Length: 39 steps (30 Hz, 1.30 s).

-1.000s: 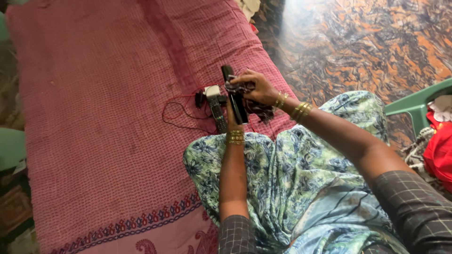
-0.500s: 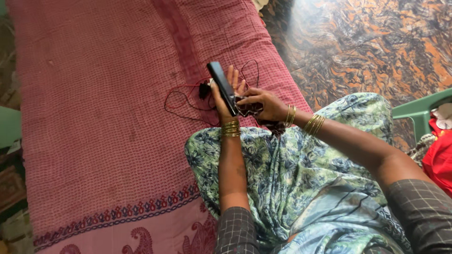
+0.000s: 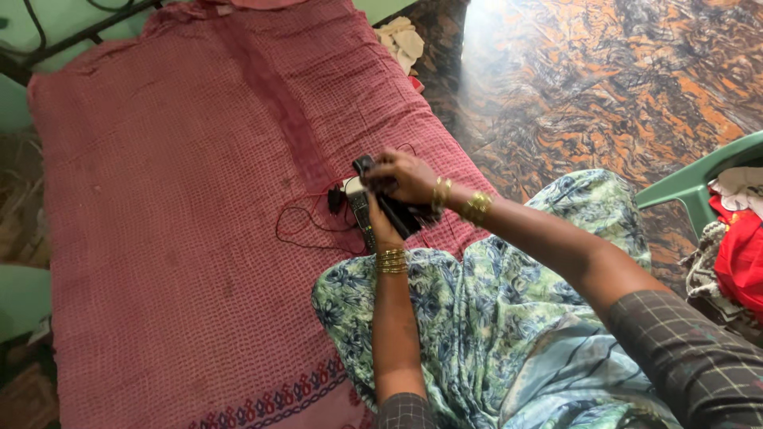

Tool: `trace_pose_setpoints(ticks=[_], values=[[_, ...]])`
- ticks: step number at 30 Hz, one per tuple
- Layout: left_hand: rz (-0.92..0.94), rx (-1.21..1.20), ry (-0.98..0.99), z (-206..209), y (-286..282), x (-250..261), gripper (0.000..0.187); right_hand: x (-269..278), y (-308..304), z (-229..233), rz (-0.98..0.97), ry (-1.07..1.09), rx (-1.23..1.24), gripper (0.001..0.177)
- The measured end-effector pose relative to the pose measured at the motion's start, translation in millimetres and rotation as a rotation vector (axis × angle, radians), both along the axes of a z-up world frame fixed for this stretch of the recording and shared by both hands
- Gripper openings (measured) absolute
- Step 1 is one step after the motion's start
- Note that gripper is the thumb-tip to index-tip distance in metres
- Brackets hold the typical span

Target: The person wipes a remote control with a cloth and organizes various power adapters and cables while sitting on the floor.

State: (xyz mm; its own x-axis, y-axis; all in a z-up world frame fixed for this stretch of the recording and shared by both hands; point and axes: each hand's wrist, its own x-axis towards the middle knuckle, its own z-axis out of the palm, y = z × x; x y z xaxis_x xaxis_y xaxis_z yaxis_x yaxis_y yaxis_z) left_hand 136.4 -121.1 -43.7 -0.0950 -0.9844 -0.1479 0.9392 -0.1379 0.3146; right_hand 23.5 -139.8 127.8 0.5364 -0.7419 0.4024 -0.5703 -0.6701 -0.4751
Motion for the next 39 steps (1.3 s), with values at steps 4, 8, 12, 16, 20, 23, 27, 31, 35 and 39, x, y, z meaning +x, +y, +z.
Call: trace_pose_setpoints(ticks=[4, 8, 12, 16, 20, 23, 27, 31, 35, 39], values=[[-0.027, -0.356, 0.093, 19.5, 12.2, 15.9, 0.08, -17.7, 65.2, 0.8, 0.137, 0.091, 0.045, 0.05], [-0.052, -0.362, 0.192, 36.4, -2.4, 17.7, 0.077, -39.1, 96.1, 3.9, 0.208, 0.126, -0.037, 0.05], [-0.061, -0.32, 0.135, 16.7, -2.5, -1.1, 0.07, -47.0, 80.4, -4.2, 0.136, 0.19, -0.042, 0.051], [0.017, -0.083, -0.073, -8.5, -3.3, -13.8, 0.059, -32.5, 19.8, -15.3, -0.011, 0.192, -0.166, 0.046], [0.002, -0.051, -0.059, -12.3, 4.3, -11.7, 0.05, -16.6, -27.4, -21.1, -0.09, 0.101, -0.218, 0.054], [0.027, -0.079, -0.009, -19.7, 1.7, -10.7, 0.05, -15.6, -24.9, -19.6, -0.077, 0.144, -0.209, 0.062], [0.083, -0.138, 0.107, -20.5, -8.0, -4.4, 0.054, -19.4, 17.0, -17.6, 0.055, 0.118, -0.171, 0.054], [-0.067, -0.245, 0.285, 24.4, 2.5, 4.1, 0.07, -47.1, 75.5, -11.4, 0.144, 0.144, 0.034, 0.051], [-0.018, -0.272, 0.078, 46.3, 8.0, -0.8, 0.067, -69.5, 100.3, -11.8, 0.258, 0.083, -0.088, 0.06], [-0.166, -0.355, 0.13, 3.0, 4.5, -7.0, 0.065, -66.3, 82.9, -17.2, 0.225, 0.098, -0.087, 0.051]])
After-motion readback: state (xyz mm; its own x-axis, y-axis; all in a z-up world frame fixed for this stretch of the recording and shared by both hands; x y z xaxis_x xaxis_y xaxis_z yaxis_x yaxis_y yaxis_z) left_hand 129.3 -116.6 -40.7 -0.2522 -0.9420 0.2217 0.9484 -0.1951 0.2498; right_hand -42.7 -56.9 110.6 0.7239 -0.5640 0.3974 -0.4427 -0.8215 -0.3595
